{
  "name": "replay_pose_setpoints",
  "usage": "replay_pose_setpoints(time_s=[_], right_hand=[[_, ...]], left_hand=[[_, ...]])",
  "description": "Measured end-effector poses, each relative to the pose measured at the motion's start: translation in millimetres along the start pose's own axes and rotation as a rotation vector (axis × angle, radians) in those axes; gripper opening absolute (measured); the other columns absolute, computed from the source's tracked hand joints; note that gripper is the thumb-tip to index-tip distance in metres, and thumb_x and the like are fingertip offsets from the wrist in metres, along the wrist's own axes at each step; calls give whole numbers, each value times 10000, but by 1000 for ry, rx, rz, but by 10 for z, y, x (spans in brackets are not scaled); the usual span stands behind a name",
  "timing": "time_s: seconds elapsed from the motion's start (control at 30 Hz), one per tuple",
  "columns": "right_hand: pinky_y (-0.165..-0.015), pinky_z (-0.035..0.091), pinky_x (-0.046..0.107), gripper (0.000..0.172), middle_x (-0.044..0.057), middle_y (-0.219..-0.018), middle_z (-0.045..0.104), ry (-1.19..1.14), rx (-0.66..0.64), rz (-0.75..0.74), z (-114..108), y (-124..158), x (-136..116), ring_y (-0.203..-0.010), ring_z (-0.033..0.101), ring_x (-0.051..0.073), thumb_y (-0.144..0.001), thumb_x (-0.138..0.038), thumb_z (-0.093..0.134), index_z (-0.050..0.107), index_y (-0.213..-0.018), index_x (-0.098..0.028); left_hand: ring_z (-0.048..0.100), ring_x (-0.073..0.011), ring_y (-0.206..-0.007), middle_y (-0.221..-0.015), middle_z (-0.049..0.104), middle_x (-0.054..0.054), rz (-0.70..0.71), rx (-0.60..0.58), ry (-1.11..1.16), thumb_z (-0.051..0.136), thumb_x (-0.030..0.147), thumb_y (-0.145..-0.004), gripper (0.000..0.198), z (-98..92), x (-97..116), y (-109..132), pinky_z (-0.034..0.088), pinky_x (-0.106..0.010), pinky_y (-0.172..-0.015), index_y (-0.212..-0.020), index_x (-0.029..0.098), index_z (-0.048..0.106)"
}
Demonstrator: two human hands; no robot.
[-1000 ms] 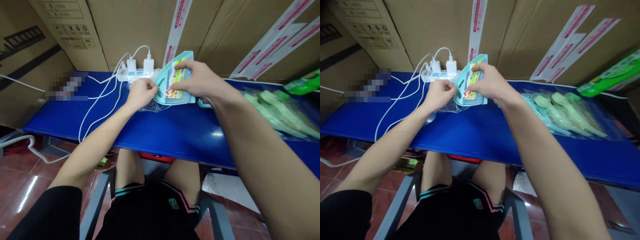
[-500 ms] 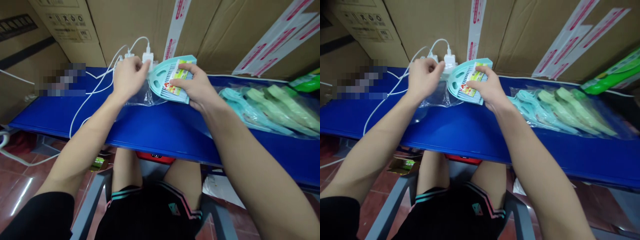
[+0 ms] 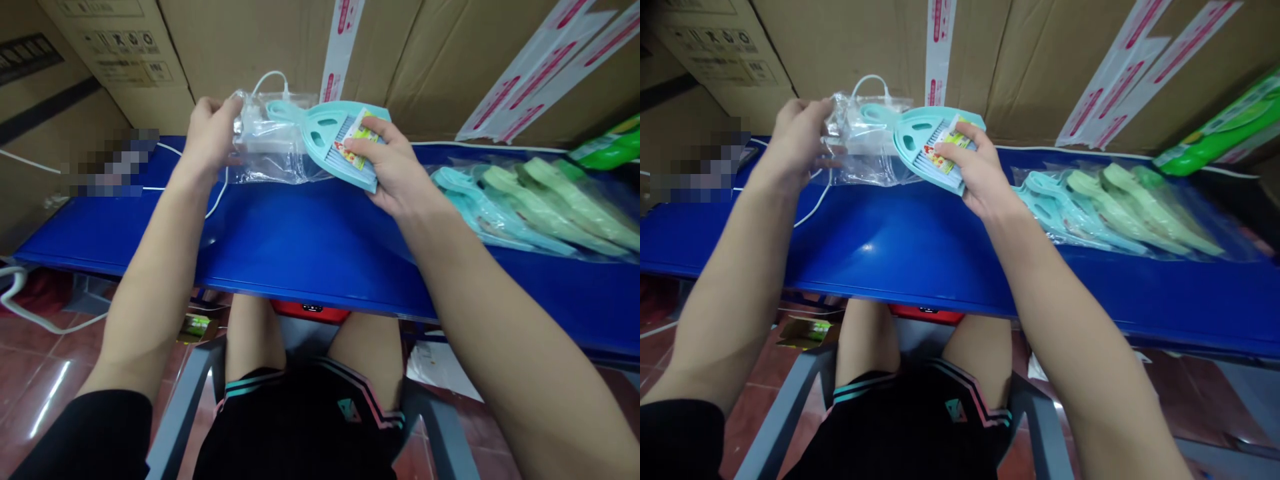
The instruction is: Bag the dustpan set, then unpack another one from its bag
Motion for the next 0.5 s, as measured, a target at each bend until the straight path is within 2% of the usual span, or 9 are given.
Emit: replay_pose_setpoints(time_s=[0.07, 0.2, 0.33, 0.5], right_hand=[[-1067, 685, 452, 585, 10, -1143, 786, 1, -25, -6, -1, 8, -8, -1184, 769, 235, -744, -169, 880, 569, -1227, -280], [-1071, 678, 466, 623, 9, -1156, 791, 24, -108, -28, 5, 49, -33, -1129, 773, 241, -716, -169, 900, 579, -1238, -285], [-1056, 674, 485, 637, 22, -1204, 784, 75, -186, -73, -14, 68, -49, -1145, 762, 260, -715, -213, 922, 589, -1252, -296], [-1091, 656, 478, 696, 38, -1247, 775, 92, -239, -120, -45, 65, -67, -1220, 743, 271, -689, -265, 956, 569, -1267, -296]], left_hand=[[758, -250, -831, -1003, 729, -37, -86, -97, 84, 639, 248, -1003, 84, -19, -19, -17, 629, -447, -816, -972, 256, 562], [751, -227, -856, -969, 744, 8, -126, -138, 182, 684, 125, -923, 170, -50, -29, -19, 626, -433, -908, -937, 279, 612], [718, -246, -935, -980, 750, -19, -149, -173, 285, 626, 227, -983, 46, -41, 5, -9, 610, -454, -986, -1002, 254, 658], [661, -212, -851, -941, 747, -41, -158, -247, 393, 539, 119, -955, 199, -34, 64, 31, 626, -373, -869, -1066, 213, 674]])
Point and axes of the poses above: each hand's wrist, its own y-axis away from the middle knuckle, its own z-axis out of the palm, x = y × z, the point moved 1 cm from there along -y, towards the middle knuckle
